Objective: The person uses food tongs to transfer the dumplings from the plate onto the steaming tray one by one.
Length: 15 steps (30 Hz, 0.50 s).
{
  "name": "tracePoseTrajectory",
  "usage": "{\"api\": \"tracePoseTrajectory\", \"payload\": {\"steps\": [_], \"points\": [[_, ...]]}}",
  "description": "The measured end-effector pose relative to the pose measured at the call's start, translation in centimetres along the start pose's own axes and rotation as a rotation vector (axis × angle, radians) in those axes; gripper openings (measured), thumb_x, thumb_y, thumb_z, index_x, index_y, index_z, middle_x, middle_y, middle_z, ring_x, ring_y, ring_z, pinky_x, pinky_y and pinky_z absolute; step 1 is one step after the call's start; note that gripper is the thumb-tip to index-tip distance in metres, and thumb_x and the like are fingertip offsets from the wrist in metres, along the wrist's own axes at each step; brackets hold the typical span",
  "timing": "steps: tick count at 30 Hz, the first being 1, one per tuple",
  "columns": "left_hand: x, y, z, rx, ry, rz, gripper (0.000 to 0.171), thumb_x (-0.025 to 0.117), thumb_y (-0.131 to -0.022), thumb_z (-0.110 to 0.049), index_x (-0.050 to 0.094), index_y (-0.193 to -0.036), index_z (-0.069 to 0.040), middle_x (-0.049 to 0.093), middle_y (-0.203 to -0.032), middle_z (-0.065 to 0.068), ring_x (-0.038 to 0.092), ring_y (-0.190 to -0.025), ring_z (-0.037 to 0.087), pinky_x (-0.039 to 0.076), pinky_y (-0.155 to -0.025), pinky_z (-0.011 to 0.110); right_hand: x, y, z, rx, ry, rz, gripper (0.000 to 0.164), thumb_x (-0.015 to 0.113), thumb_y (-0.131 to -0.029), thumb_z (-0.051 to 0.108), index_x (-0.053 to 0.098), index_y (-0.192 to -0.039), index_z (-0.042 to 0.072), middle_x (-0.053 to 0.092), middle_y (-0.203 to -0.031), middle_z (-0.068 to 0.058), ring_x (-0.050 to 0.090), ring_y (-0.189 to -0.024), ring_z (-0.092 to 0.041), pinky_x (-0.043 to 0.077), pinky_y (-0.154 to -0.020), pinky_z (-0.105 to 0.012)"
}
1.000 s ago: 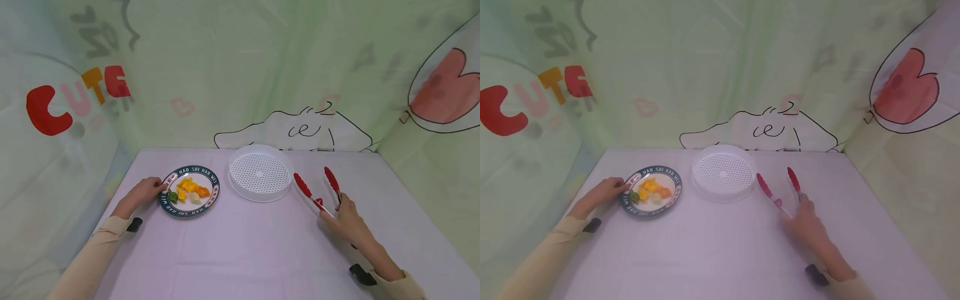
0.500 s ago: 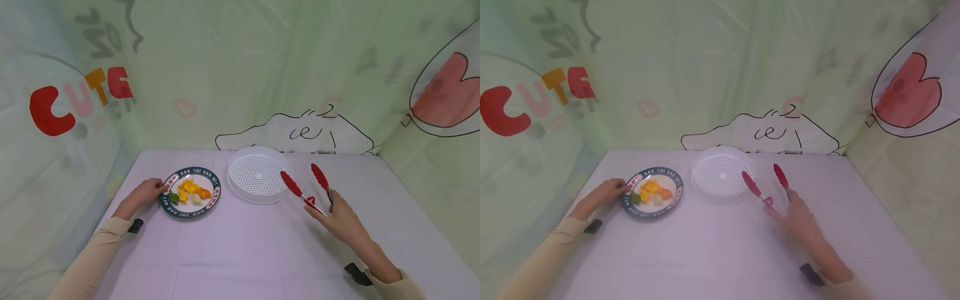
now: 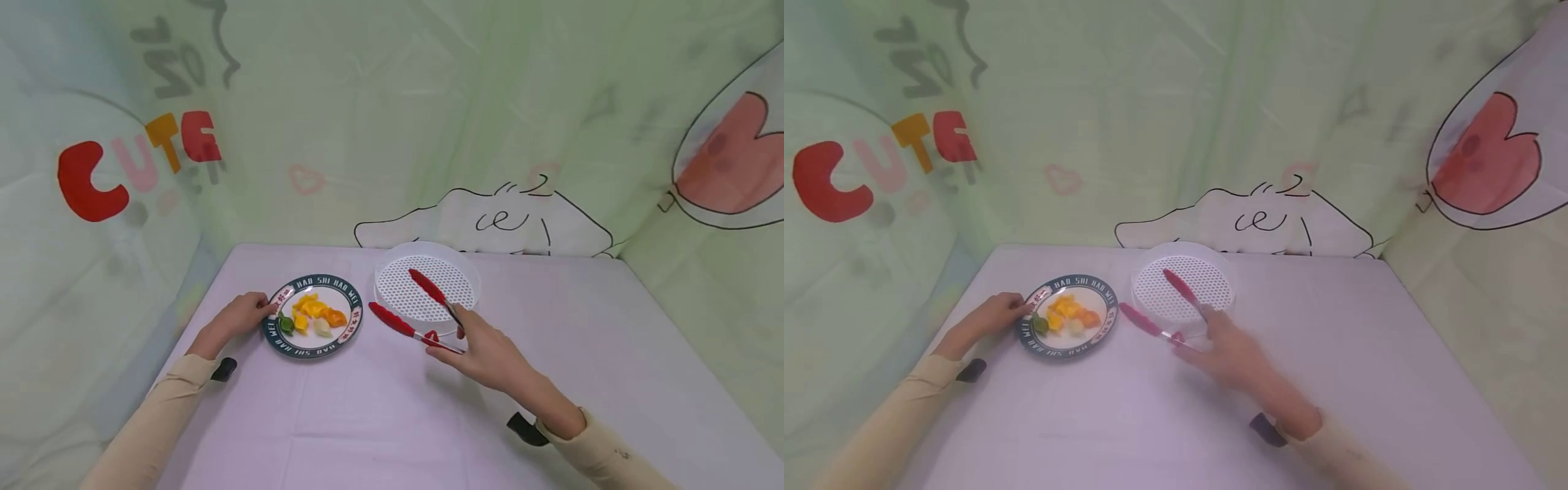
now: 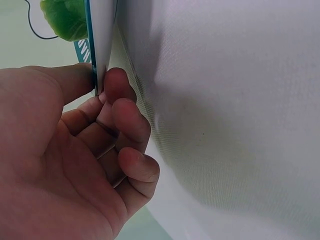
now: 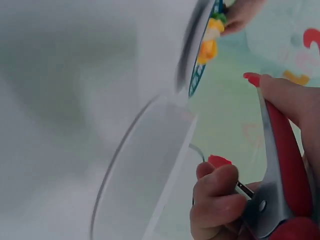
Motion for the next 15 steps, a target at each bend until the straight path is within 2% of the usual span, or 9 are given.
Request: {"api": "tracePoseTrajectory", "payload": {"steps": [7, 15], "points": [[-0.1, -0.1, -0.1, 0.007, 0.005, 0.002, 0.03, 0.054, -0.104, -0.029, 0.058, -0.094, -0.001, 0.053, -0.079, 0.009, 0.052, -0.075, 0.021, 0.039, -0.065, 0.03, 3.9, -1.9, 4.5, -0.083, 0.073, 0.075, 0.078, 0.076, -0.082, 0.055, 0.05, -0.143, 0.013, 0.065, -0.104, -0.004, 0.054, -0.077, -0.014, 0.046, -0.058, -0.025], [-0.1, 0.0, -0.1, 0.003, 0.014, 0.002, 0.029, 0.053, -0.104, -0.028, 0.058, -0.093, -0.002, 0.053, -0.078, 0.008, 0.051, -0.075, 0.021, 0.039, -0.065, 0.029, 4.9, -3.9, 7.5, -0.124, 0.138, 0.114, 0.063, 0.076, -0.085, 0.046, 0.056, -0.137, 0.014, 0.068, -0.11, -0.006, 0.058, -0.078, -0.016, 0.05, -0.06, -0.027]]}}
Point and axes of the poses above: each hand's wrist, its own y-axis away from the middle knuckle, its own x-axis out of the palm, z = x × y, the point moved 10 cm from there along -y, towards the middle knuckle
